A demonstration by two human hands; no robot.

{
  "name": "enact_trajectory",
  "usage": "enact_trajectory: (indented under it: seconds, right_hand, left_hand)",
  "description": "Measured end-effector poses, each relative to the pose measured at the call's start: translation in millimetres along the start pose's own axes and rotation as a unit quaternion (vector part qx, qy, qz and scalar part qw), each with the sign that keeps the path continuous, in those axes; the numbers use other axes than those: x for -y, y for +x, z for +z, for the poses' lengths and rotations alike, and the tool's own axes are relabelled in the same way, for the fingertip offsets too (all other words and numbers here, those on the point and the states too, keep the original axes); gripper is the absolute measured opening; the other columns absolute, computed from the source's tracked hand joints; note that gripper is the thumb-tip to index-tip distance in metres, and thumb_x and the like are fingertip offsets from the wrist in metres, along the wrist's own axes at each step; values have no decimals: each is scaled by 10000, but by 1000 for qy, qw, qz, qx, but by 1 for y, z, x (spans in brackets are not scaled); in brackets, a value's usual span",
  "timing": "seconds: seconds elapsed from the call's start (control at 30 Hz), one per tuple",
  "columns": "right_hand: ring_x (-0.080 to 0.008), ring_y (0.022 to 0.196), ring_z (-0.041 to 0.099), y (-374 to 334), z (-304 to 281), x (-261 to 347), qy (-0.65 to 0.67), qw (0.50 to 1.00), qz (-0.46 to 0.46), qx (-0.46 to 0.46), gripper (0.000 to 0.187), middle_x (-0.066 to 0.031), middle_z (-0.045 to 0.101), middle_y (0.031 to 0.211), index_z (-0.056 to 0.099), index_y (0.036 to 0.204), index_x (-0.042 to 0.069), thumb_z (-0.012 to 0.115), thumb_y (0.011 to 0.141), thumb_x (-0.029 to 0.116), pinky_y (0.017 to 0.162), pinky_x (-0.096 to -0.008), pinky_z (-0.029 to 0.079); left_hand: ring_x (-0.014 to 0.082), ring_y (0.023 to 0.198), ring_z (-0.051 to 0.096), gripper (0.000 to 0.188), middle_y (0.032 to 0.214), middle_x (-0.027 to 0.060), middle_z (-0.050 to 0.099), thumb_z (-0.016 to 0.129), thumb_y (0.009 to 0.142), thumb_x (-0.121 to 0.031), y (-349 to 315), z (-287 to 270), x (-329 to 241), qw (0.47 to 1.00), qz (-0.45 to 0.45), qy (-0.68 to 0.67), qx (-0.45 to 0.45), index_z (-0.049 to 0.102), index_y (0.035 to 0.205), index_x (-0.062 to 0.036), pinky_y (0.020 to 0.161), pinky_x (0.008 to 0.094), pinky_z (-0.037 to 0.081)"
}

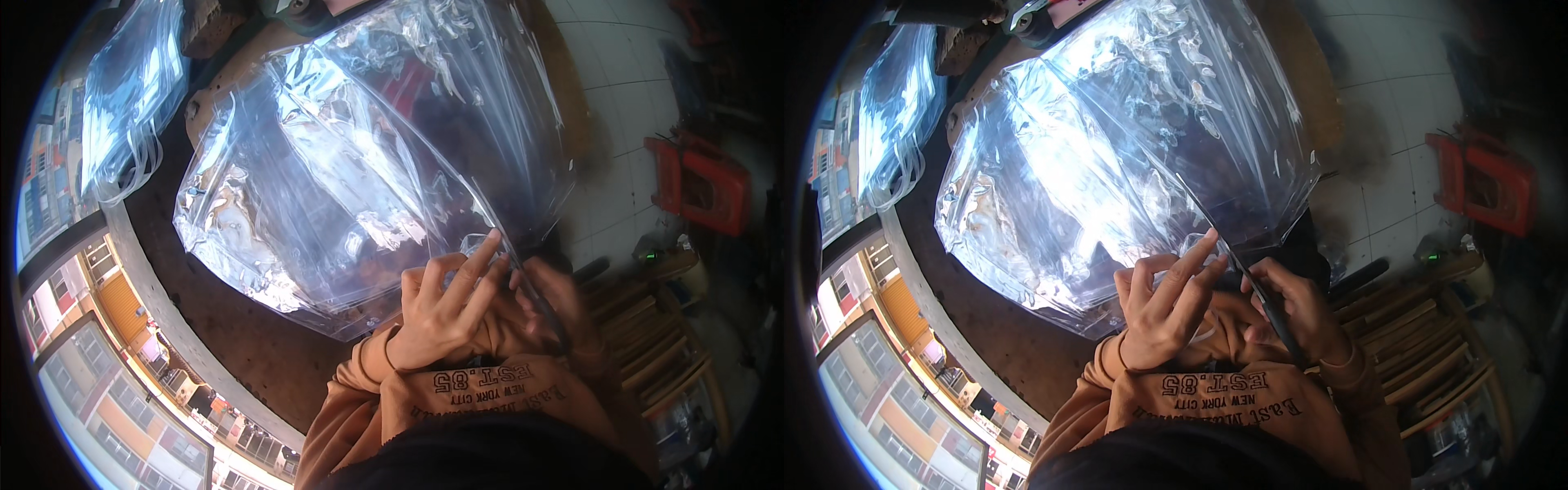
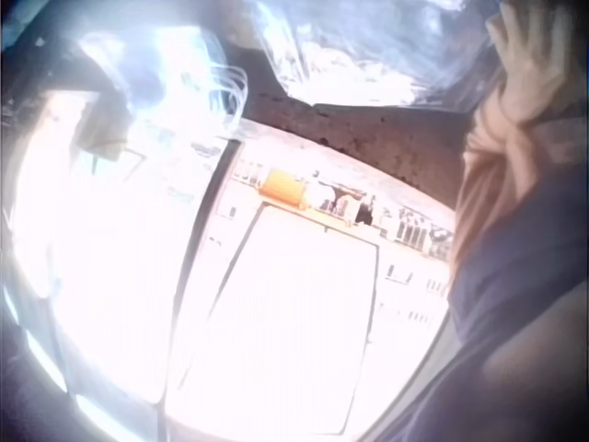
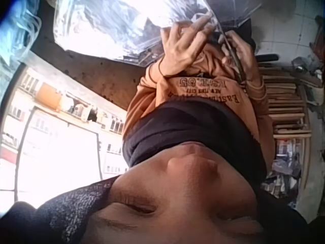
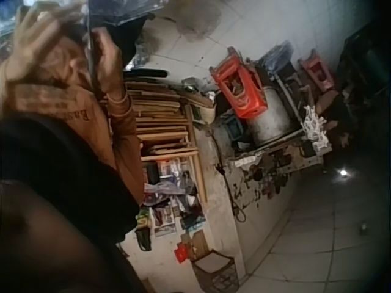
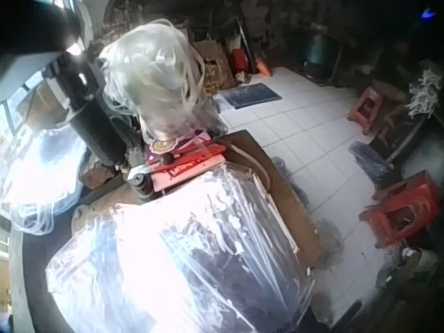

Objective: The person trims edges and separates clear plastic bags using scissors by hand, then stacks the finished bags.

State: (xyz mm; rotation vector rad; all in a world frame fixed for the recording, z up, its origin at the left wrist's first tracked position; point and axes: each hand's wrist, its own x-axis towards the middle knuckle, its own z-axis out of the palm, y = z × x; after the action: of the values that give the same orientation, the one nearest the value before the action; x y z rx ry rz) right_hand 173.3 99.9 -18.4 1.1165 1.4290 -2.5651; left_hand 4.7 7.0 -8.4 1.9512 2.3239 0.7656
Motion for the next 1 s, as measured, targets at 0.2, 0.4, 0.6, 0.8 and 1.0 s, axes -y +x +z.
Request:
enact_trajectory:
  seconds: [0.2,0.4,0.6,0.8,1.0]
  right_hand:
    - [-27,613,351,5,3,5,-17,1000,-17,-4,662,57,405,655,475,991,35,807,632,480,549,-187,282]
    - [-24,607,369,7,-1,5,-58,998,-31,-22,614,57,418,645,503,953,35,845,597,401,544,-189,305]
    - [-12,602,374,4,-3,8,-78,996,14,-41,574,60,437,648,527,949,34,852,593,345,528,-182,300]
    - [-16,611,374,6,-5,3,-49,998,-6,-28,599,57,439,657,523,965,36,851,587,365,536,-180,295]
    - [-22,630,373,9,-2,3,-45,999,-23,-13,621,57,433,673,510,983,34,852,587,369,554,-179,297]
  left_hand:
    - [134,720,537,307,1137,21,634,580,693,-216,0,-4,-2,999,22,-6,35,675,963,-106,600,249,312]
    - [140,723,536,320,1164,33,620,544,723,-261,-1,-4,-3,999,22,-19,44,667,966,-92,597,268,298]
    - [143,720,534,313,1169,35,618,553,718,-270,-1,-1,0,999,27,-10,37,665,955,-98,594,271,298]
    - [150,717,535,319,1216,64,592,588,661,-225,-2,-2,0,999,20,-8,39,660,953,-119,575,265,308]
    - [156,732,544,328,1231,73,582,605,637,-225,-2,-4,-3,999,19,-13,44,647,944,-118,568,263,315]
